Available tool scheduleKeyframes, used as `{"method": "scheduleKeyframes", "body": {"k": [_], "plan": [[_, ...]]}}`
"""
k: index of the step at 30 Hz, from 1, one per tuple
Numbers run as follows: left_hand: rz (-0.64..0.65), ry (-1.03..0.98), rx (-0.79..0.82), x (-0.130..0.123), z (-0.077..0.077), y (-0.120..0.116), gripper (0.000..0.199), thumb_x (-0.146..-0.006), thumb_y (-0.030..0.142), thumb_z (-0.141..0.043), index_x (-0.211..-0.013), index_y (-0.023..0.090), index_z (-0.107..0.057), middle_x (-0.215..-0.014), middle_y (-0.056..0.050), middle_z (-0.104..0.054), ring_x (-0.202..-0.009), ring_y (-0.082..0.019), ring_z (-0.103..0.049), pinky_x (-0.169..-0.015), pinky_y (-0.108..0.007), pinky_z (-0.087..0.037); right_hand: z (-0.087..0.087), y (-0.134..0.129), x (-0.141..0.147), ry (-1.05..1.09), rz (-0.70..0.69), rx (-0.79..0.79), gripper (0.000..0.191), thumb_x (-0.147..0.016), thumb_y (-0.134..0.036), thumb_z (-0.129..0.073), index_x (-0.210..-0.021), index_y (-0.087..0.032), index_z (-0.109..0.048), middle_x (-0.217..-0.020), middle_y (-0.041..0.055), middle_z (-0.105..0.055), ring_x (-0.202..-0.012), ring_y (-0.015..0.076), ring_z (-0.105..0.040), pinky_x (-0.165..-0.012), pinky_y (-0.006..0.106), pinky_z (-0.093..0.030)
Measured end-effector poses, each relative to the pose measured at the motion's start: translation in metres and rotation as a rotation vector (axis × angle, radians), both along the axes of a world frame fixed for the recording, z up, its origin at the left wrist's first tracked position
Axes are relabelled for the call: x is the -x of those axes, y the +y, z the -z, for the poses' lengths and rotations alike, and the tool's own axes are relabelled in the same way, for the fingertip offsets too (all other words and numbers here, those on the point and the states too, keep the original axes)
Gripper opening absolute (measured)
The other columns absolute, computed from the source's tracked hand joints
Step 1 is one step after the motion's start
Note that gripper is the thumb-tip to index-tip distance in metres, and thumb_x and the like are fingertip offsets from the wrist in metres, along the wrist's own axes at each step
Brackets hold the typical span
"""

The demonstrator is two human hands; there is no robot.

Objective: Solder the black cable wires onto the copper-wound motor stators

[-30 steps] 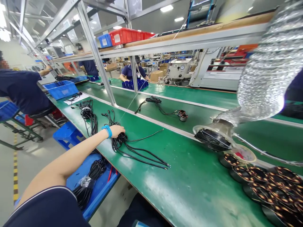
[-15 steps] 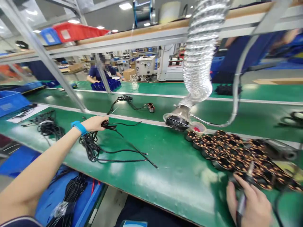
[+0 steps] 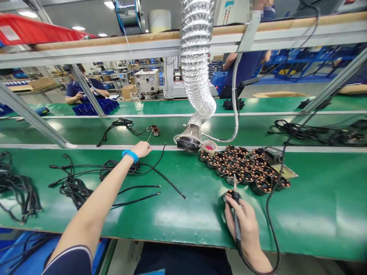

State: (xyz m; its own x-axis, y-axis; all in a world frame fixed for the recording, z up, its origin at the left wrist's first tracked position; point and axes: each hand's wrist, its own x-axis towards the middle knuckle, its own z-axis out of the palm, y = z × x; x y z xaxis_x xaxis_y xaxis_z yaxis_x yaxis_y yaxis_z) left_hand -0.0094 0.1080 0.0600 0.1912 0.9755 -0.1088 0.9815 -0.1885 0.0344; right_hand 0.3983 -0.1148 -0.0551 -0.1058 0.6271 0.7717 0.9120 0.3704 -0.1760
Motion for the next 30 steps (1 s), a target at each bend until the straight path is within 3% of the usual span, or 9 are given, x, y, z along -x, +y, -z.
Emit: {"method": "scheduleKeyframes", "body": {"k": [4, 7, 12, 14, 16, 17, 21, 26, 30], "plan": [[-0.052, -0.053, -0.013, -0.043, 0.021, 0.035, 0.039, -0.092, 0.038, -0.048, -0.087, 0.009, -0.073, -0.090, -0.018, -0.073, -0.091, -0.027, -0.068, -0.079, -0.029, -0.050, -0.002, 0.000, 0.002, 0.037, -0.025, 0.037, 0.046, -0.087, -0.011, -0.060, -0.130, -0.025, -0.054, -0.108, 0.0106, -0.061, -0.096, 0.0249, -0.063, -0.084, 0.041, -0.054], [-0.017, -0.111, -0.044, -0.070, 0.036, 0.031, 0.034, -0.091, 0.028, -0.049, -0.100, 0.003, -0.070, -0.102, -0.023, -0.070, -0.097, -0.030, -0.066, -0.084, -0.035, -0.050, -0.006, -0.003, 0.003, 0.101, 0.017, 0.060, 0.047, -0.086, -0.013, -0.062, -0.131, -0.026, -0.054, -0.111, 0.0103, -0.060, -0.101, 0.0256, -0.062, -0.089, 0.044, -0.053], [0.268, -0.243, 0.037, -0.098, 0.050, -0.028, 0.019, -0.088, 0.020, -0.055, -0.097, 0.014, -0.070, -0.100, -0.009, -0.070, -0.093, -0.020, -0.065, -0.087, -0.027, -0.048, -0.011, -0.007, 0.007, 0.229, -0.024, 0.162, 0.047, -0.089, -0.014, -0.059, -0.134, -0.025, -0.051, -0.123, 0.0117, -0.057, -0.112, 0.0257, -0.061, -0.096, 0.043, -0.051], [0.442, -0.306, 0.124, -0.101, 0.053, -0.062, 0.010, -0.086, 0.022, -0.062, -0.089, 0.019, -0.071, -0.094, -0.003, -0.069, -0.089, -0.016, -0.064, -0.085, -0.023, -0.047, -0.013, -0.007, 0.009, 0.271, -0.027, 0.195, 0.045, -0.090, -0.015, -0.058, -0.134, -0.024, -0.052, -0.124, 0.0122, -0.057, -0.112, 0.0253, -0.061, -0.096, 0.042, -0.052], [0.638, -0.421, 0.201, -0.096, 0.055, -0.095, 0.011, -0.089, 0.024, -0.059, -0.090, 0.020, -0.070, -0.092, -0.004, -0.066, -0.086, -0.016, -0.063, -0.082, -0.024, -0.047, -0.015, -0.006, 0.011, 0.309, -0.021, 0.205, 0.043, -0.091, -0.016, -0.057, -0.133, -0.024, -0.052, -0.123, 0.0123, -0.057, -0.111, 0.0248, -0.062, -0.095, 0.040, -0.053], [0.674, -0.460, 0.212, -0.092, 0.056, -0.108, 0.014, -0.091, 0.026, -0.057, -0.095, 0.020, -0.069, -0.096, -0.004, -0.065, -0.086, -0.016, -0.062, -0.082, -0.025, -0.046, -0.015, -0.006, 0.012, 0.327, -0.017, 0.205, 0.042, -0.091, -0.016, -0.057, -0.133, -0.023, -0.052, -0.122, 0.0121, -0.058, -0.111, 0.0244, -0.062, -0.095, 0.039, -0.054], [0.665, -0.516, 0.245, -0.074, 0.060, -0.138, 0.029, -0.091, 0.037, -0.060, -0.116, 0.023, -0.062, -0.111, -0.006, -0.058, -0.089, -0.017, -0.061, -0.081, -0.026, -0.045, -0.015, -0.008, 0.011, 0.383, -0.002, 0.230, 0.041, -0.092, -0.017, -0.056, -0.132, -0.024, -0.052, -0.123, 0.0121, -0.056, -0.113, 0.0240, -0.061, -0.095, 0.039, -0.054], [0.578, -0.479, 0.192, -0.087, 0.068, -0.156, 0.022, -0.097, 0.036, -0.049, -0.091, 0.020, -0.063, -0.092, -0.003, -0.058, -0.077, -0.015, -0.057, -0.070, -0.026, -0.040, -0.012, -0.002, 0.021, 0.368, 0.070, 0.240, 0.039, -0.092, -0.021, -0.058, -0.130, -0.023, -0.052, -0.116, 0.0122, -0.058, -0.106, 0.0256, -0.061, -0.092, 0.044, -0.054], [0.530, -0.606, 0.285, -0.109, 0.062, -0.157, 0.020, -0.086, 0.038, -0.065, -0.083, 0.019, -0.066, -0.082, -0.001, -0.059, -0.072, -0.015, -0.054, -0.065, -0.025, -0.040, -0.015, 0.023, 0.054, 0.229, 0.078, 0.278, 0.043, -0.089, -0.026, -0.063, -0.131, -0.021, -0.054, -0.117, 0.0160, -0.056, -0.104, 0.0302, -0.058, -0.087, 0.046, -0.055]]}}
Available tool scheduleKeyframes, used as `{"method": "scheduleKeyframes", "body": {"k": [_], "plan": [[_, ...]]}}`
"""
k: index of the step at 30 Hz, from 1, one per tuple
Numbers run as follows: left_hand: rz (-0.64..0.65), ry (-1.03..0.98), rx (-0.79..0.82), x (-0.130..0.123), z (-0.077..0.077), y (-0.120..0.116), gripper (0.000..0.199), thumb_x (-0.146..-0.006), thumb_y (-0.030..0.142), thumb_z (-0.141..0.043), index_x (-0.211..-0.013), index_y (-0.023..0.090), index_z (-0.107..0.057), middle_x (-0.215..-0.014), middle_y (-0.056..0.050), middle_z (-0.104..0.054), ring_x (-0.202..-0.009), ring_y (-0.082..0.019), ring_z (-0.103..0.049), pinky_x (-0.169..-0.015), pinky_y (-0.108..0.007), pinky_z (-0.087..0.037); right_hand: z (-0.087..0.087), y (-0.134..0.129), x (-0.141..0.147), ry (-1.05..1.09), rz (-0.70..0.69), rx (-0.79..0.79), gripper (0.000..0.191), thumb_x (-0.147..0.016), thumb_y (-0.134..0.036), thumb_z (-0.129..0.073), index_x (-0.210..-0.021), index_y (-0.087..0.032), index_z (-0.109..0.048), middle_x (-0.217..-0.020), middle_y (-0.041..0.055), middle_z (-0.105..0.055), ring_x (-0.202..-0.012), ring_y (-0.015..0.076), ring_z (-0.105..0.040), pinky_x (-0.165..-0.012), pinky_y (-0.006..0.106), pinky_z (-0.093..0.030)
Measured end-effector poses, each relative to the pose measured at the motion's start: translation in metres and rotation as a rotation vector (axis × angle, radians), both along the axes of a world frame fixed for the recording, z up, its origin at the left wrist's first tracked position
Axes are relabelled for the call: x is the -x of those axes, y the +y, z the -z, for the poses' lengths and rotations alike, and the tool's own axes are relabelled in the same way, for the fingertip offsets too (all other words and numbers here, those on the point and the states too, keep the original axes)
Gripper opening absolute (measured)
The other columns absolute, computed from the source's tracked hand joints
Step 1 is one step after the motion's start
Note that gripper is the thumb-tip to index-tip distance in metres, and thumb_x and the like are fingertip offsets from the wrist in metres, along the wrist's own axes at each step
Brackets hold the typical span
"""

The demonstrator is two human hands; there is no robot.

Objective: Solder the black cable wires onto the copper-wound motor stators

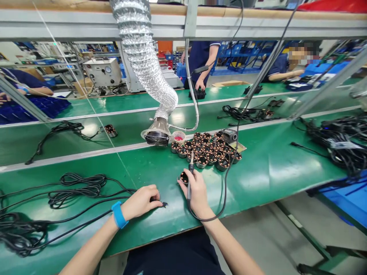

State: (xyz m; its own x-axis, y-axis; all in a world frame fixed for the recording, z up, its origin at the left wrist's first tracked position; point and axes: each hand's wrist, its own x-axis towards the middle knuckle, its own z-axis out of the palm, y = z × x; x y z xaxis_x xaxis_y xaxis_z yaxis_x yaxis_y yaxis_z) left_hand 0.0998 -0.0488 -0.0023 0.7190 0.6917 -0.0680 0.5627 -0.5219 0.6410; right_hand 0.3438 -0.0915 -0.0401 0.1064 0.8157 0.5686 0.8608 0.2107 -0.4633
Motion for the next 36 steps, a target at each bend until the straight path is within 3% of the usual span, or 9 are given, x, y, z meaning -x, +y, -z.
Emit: {"method": "scheduleKeyframes", "body": {"k": [2, 6, 10, 14, 20, 23, 26, 31, 36], "plan": [[-0.091, -0.104, 0.094, -0.004, -0.006, 0.011, 0.020, -0.084, 0.037, -0.066, -0.087, 0.018, -0.069, -0.085, -0.002, -0.061, -0.071, -0.014, -0.055, -0.065, -0.025, -0.042, -0.004, 0.015, 0.021, -0.056, -0.026, 0.037, 0.049, -0.085, -0.029, -0.068, -0.131, -0.020, -0.054, -0.119, 0.0181, -0.055, -0.102, 0.0323, -0.058, -0.083, 0.048, -0.056], [-0.302, -0.246, 0.142, 0.002, -0.008, 0.042, 0.032, -0.094, 0.032, -0.046, -0.088, 0.016, -0.073, -0.110, -0.009, -0.061, -0.072, -0.013, -0.057, -0.067, -0.027, -0.047, -0.010, 0.035, 0.047, -0.089, -0.105, 0.094, 0.063, -0.077, -0.034, -0.077, -0.133, -0.020, -0.052, -0.119, 0.0195, -0.055, -0.100, 0.0341, -0.058, -0.080, 0.051, -0.056], [-0.465, -0.275, -0.169, 0.010, 0.005, 0.057, 0.035, -0.097, 0.027, -0.037, -0.091, 0.016, -0.070, -0.113, -0.011, -0.059, -0.094, -0.019, -0.060, -0.085, -0.034, -0.050, -0.006, 0.034, 0.045, 0.020, -0.238, 0.091, 0.069, -0.076, -0.033, -0.078, -0.136, -0.024, -0.047, -0.125, 0.0158, -0.052, -0.111, 0.0325, -0.056, -0.092, 0.049, -0.053], [-0.468, -0.237, -0.359, 0.024, 0.020, 0.062, 0.034, -0.095, 0.020, -0.040, -0.125, 0.016, -0.056, -0.115, -0.012, -0.056, -0.093, -0.019, -0.061, -0.089, -0.036, -0.051, -0.001, 0.026, 0.035, 0.196, -0.304, 0.091, 0.069, -0.078, -0.025, -0.076, -0.138, -0.028, -0.043, -0.132, 0.0116, -0.048, -0.121, 0.0278, -0.053, -0.103, 0.044, -0.048], [-0.548, -0.078, -0.459, 0.047, 0.038, 0.072, 0.029, -0.094, 0.020, -0.038, -0.088, 0.014, -0.066, -0.130, -0.018, -0.051, -0.108, -0.026, -0.061, -0.094, -0.040, -0.049, 0.000, 0.027, 0.036, 0.290, -0.326, 0.084, 0.057, -0.084, -0.020, -0.068, -0.135, -0.028, -0.046, -0.131, 0.0099, -0.049, -0.120, 0.0249, -0.057, -0.102, 0.040, -0.049], [-0.571, -0.101, -0.453, 0.041, 0.031, 0.068, 0.030, -0.097, 0.025, -0.037, -0.095, 0.016, -0.065, -0.115, -0.013, -0.063, -0.093, -0.021, -0.065, -0.085, -0.034, -0.050, 0.002, 0.030, 0.038, 0.303, -0.358, 0.073, 0.053, -0.085, -0.018, -0.066, -0.134, -0.028, -0.047, -0.129, 0.0094, -0.050, -0.116, 0.0233, -0.060, -0.101, 0.039, -0.051], [-0.634, -0.114, -0.392, 0.019, 0.016, 0.057, 0.032, -0.100, 0.032, -0.035, -0.107, 0.020, -0.063, -0.084, -0.004, -0.068, -0.070, -0.017, -0.063, -0.070, -0.029, -0.046, 0.003, 0.032, 0.040, 0.320, -0.384, 0.072, 0.052, -0.085, -0.017, -0.065, -0.133, -0.028, -0.048, -0.128, 0.0091, -0.050, -0.115, 0.0229, -0.061, -0.100, 0.039, -0.052], [-0.602, -0.332, -0.018, -0.019, 0.005, 0.046, 0.039, -0.094, 0.047, -0.044, -0.083, 0.017, -0.065, -0.068, -0.001, -0.064, -0.059, -0.014, -0.055, -0.057, -0.024, -0.038, 0.003, 0.032, 0.041, 0.340, -0.414, 0.102, 0.053, -0.085, -0.016, -0.066, -0.133, -0.029, -0.047, -0.129, 0.0087, -0.050, -0.114, 0.0227, -0.061, -0.102, 0.041, -0.050], [-0.514, -0.420, 0.284, -0.019, 0.009, 0.050, 0.032, -0.080, 0.044, -0.064, -0.072, 0.013, -0.065, -0.066, -0.003, -0.065, -0.062, -0.015, -0.056, -0.061, -0.025, -0.041, 0.002, 0.033, 0.042, 0.366, -0.435, 0.096, 0.053, -0.085, -0.016, -0.066, -0.133, -0.030, -0.046, -0.129, 0.0085, -0.049, -0.113, 0.0225, -0.061, -0.101, 0.041, -0.051]]}}
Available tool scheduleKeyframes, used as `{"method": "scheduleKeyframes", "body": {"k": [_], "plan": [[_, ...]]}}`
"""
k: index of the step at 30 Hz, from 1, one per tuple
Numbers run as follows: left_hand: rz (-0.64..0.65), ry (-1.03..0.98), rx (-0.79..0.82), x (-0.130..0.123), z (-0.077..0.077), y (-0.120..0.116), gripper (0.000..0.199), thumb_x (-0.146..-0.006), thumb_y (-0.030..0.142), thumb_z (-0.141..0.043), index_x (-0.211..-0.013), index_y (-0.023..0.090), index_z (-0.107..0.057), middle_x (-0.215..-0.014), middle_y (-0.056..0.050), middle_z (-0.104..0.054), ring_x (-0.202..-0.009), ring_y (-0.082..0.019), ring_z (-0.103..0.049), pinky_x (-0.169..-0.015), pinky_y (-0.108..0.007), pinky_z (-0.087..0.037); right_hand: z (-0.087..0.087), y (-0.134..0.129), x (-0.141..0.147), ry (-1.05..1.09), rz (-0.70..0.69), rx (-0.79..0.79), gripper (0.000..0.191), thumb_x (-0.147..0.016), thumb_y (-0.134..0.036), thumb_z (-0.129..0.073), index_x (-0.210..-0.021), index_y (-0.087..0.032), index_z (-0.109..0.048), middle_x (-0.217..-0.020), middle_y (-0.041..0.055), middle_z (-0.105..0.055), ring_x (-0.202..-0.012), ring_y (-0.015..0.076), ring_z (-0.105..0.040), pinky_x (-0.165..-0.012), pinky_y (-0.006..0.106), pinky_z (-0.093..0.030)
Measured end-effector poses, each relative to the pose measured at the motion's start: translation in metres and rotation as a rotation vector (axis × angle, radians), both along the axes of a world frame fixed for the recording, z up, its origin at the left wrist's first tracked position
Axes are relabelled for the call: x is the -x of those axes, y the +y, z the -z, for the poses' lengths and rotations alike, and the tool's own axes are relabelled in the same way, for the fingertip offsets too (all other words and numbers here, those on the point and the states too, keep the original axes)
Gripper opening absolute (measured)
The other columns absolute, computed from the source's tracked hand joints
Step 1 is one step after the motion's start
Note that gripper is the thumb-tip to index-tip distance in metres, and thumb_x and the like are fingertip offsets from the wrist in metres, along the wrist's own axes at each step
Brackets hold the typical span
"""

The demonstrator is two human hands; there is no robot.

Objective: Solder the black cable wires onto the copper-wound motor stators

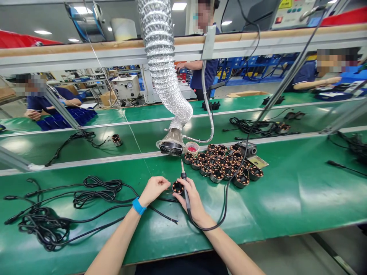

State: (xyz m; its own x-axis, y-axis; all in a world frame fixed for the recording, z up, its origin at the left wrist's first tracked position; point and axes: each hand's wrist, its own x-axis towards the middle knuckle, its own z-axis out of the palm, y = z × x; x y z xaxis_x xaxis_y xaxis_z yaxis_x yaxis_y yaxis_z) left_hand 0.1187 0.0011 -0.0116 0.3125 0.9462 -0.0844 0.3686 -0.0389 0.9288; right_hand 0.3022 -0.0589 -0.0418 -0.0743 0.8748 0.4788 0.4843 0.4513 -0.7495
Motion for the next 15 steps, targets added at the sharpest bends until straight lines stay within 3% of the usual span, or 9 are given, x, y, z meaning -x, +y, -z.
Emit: {"method": "scheduleKeyframes", "body": {"k": [5, 9, 15], "plan": [[0.044, 0.048, -0.177, -0.001, -0.004, -0.002, 0.030, -0.090, 0.039, -0.049, -0.081, 0.015, -0.065, -0.080, -0.004, -0.065, -0.075, -0.016, -0.057, -0.071, -0.026, -0.042, -0.002, 0.001, -0.001, 0.020, -0.026, 0.027, 0.046, -0.086, -0.016, -0.065, -0.128, -0.028, -0.050, -0.124, 0.0078, -0.051, -0.109, 0.0213, -0.062, -0.100, 0.039, -0.051], [0.065, 0.025, -0.193, -0.010, -0.008, -0.001, 0.036, -0.094, 0.041, -0.043, -0.076, 0.016, -0.061, -0.066, 0.000, -0.055, -0.064, -0.013, -0.049, -0.062, -0.024, -0.037, -0.003, 0.002, 0.000, 0.011, -0.055, 0.033, 0.044, -0.086, -0.016, -0.065, -0.126, -0.027, -0.050, -0.121, 0.0070, -0.053, -0.105, 0.0202, -0.063, -0.097, 0.037, -0.052], [-0.145, -0.034, -0.104, 0.008, -0.014, -0.007, 0.047, -0.090, 0.054, -0.048, -0.065, 0.015, -0.060, -0.056, 0.002, -0.050, -0.054, -0.011, -0.044, -0.056, -0.024, -0.034, -0.003, 0.001, 0.001, 0.035, -0.053, 0.035, 0.044, -0.086, -0.016, -0.064, -0.127, -0.028, -0.050, -0.123, 0.0078, -0.053, -0.110, 0.0218, -0.061, -0.097, 0.038, -0.052]]}}
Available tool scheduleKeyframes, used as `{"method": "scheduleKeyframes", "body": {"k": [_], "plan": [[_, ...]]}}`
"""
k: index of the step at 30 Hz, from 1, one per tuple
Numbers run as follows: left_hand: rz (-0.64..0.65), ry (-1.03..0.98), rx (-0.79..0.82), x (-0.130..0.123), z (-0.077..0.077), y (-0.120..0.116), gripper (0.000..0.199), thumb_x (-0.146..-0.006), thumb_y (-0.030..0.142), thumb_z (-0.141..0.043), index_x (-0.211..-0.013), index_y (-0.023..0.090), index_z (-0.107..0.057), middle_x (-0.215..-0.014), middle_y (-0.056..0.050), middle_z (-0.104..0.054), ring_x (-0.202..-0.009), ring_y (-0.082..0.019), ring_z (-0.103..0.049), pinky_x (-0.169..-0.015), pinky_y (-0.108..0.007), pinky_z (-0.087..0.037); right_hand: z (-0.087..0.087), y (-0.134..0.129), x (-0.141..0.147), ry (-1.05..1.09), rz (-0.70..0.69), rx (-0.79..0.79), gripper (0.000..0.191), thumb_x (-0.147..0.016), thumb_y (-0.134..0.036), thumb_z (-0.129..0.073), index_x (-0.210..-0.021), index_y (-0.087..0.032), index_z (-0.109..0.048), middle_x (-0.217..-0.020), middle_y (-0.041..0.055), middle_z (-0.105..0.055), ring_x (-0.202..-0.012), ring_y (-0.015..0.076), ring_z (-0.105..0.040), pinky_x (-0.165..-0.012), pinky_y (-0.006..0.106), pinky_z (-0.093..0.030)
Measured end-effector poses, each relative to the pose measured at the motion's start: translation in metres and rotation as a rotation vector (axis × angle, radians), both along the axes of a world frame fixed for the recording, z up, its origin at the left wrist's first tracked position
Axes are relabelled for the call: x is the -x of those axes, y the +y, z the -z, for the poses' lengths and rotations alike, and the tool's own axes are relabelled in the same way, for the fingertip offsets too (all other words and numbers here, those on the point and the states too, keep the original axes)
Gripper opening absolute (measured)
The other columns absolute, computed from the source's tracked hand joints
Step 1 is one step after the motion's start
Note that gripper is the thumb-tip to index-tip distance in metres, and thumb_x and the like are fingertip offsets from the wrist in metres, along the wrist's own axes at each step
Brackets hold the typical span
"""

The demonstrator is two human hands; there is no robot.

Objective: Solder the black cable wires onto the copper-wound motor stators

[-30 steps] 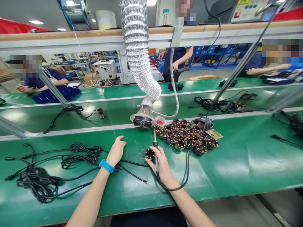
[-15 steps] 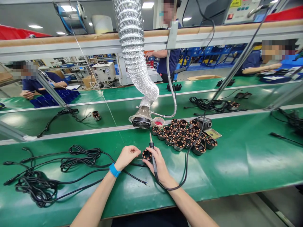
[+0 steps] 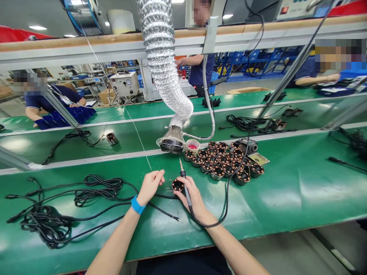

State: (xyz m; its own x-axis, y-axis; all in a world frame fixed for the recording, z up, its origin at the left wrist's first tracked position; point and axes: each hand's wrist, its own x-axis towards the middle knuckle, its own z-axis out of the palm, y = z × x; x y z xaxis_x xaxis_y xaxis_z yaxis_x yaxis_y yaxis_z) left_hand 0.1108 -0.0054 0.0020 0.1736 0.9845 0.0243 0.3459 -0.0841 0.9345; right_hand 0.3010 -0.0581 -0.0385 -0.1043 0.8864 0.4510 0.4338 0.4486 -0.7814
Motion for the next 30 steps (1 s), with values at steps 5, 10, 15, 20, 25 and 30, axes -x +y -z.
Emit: {"method": "scheduleKeyframes", "body": {"k": [5, 10, 15, 20, 25, 30], "plan": [[0.264, 0.096, 0.106, 0.016, -0.004, -0.012, 0.036, -0.083, 0.049, -0.061, -0.074, 0.014, -0.065, -0.064, 0.000, -0.059, -0.061, -0.013, -0.049, -0.059, -0.024, -0.035, 0.002, -0.001, -0.001, 0.013, 0.002, -0.029, 0.048, -0.086, -0.016, -0.064, -0.129, -0.028, -0.048, -0.123, 0.0076, -0.053, -0.111, 0.0219, -0.060, -0.099, 0.040, -0.051], [0.298, -0.120, 0.231, -0.002, 0.001, -0.005, 0.038, -0.083, 0.050, -0.059, -0.078, 0.013, -0.067, -0.061, 0.001, -0.054, -0.054, -0.010, -0.042, -0.053, -0.022, -0.031, 0.002, 0.001, -0.001, 0.016, 0.003, -0.024, 0.045, -0.086, -0.017, -0.064, -0.127, -0.028, -0.050, -0.119, 0.0068, -0.055, -0.107, 0.0216, -0.062, -0.096, 0.039, -0.052], [0.181, -0.140, 0.295, -0.002, 0.006, -0.005, 0.045, -0.081, 0.056, -0.061, -0.083, 0.012, -0.070, -0.054, 0.005, -0.044, -0.046, -0.007, -0.029, -0.046, -0.021, -0.021, 0.001, 0.000, -0.001, 0.027, 0.000, 0.001, 0.046, -0.085, -0.016, -0.065, -0.127, -0.028, -0.050, -0.120, 0.0065, -0.054, -0.105, 0.0195, -0.061, -0.095, 0.036, -0.052], [0.350, 0.061, 0.198, 0.011, 0.001, -0.012, 0.036, -0.081, 0.049, -0.064, -0.079, 0.014, -0.072, -0.070, -0.004, -0.063, -0.065, -0.014, -0.052, -0.061, -0.024, -0.039, 0.000, 0.000, 0.000, 0.025, 0.008, 0.001, 0.045, -0.085, -0.019, -0.066, -0.126, -0.028, -0.051, -0.120, 0.0068, -0.054, -0.107, 0.0202, -0.061, -0.097, 0.037, -0.051], [0.293, -0.153, 0.347, -0.007, -0.001, -0.014, 0.044, -0.086, 0.054, -0.055, -0.085, 0.012, -0.068, -0.058, 0.002, -0.052, -0.045, -0.006, -0.029, -0.044, -0.021, -0.021, -0.004, 0.005, -0.003, 0.031, 0.072, -0.003, 0.041, -0.084, -0.019, -0.066, -0.122, -0.026, -0.053, -0.115, 0.0061, -0.057, -0.105, 0.0207, -0.061, -0.095, 0.037, -0.052], [0.110, 0.092, 0.026, -0.008, 0.002, -0.020, 0.044, -0.091, 0.051, -0.052, -0.076, 0.014, -0.071, -0.062, -0.002, -0.057, -0.054, -0.012, -0.046, -0.054, -0.025, -0.035, -0.005, 0.013, -0.019, 0.029, 0.171, -0.005, 0.040, -0.084, -0.019, -0.066, -0.121, -0.025, -0.054, -0.117, 0.0070, -0.056, -0.109, 0.0223, -0.059, -0.099, 0.039, -0.050]]}}
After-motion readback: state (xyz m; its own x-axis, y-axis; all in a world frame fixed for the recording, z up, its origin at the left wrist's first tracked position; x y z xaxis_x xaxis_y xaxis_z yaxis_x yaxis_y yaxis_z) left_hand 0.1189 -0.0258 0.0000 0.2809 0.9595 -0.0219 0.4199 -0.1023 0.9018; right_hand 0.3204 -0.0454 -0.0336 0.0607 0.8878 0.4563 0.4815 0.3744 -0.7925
